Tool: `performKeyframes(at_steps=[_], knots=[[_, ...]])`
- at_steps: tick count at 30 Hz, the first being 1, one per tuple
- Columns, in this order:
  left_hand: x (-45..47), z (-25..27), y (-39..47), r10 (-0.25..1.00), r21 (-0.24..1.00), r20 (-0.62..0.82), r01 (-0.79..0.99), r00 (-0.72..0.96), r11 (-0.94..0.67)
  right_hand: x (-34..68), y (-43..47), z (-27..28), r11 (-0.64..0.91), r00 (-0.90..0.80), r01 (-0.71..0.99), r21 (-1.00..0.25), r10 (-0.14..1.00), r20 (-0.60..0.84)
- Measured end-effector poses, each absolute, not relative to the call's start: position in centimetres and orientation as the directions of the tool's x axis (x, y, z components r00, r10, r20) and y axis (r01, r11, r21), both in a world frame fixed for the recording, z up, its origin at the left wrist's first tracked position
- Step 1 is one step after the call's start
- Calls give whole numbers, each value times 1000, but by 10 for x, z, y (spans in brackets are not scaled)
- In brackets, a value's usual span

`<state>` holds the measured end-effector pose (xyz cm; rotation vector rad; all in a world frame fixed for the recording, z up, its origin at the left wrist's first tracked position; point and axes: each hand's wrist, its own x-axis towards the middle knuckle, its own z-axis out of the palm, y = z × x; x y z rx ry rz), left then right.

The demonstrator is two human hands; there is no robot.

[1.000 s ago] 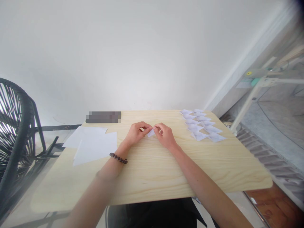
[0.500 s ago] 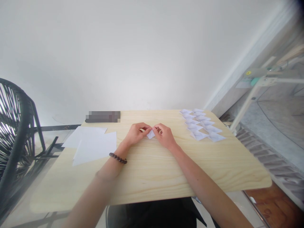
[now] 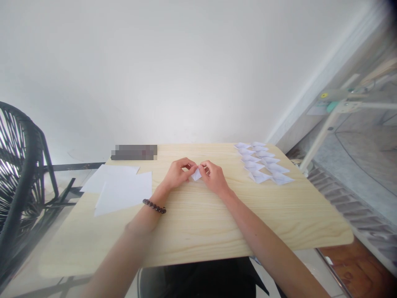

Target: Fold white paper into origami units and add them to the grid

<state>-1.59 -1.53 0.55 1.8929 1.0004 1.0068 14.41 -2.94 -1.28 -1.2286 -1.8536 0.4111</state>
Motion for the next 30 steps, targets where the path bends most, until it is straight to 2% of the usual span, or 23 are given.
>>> performKeyframes(at_steps=[6,12,17,22,30], knots=[[-15,4,-15,885,909,245,225,396,-351,144,-31,-12,446,-171,595,-668,883,437],[-18,0,-12,872,876,265,275,412,-396,146,-29,-15,483,-208,580,-656,867,454],[-18,3,-16,834,792,334,349,440,-501,148,-32,-11,530,-260,592,-607,839,479],[-16,12,-21,762,681,441,375,475,-628,148,-36,-5,608,-290,536,-586,785,548],[-17,13,-22,733,586,486,445,475,-677,148,-33,-8,601,-276,552,-578,786,553]])
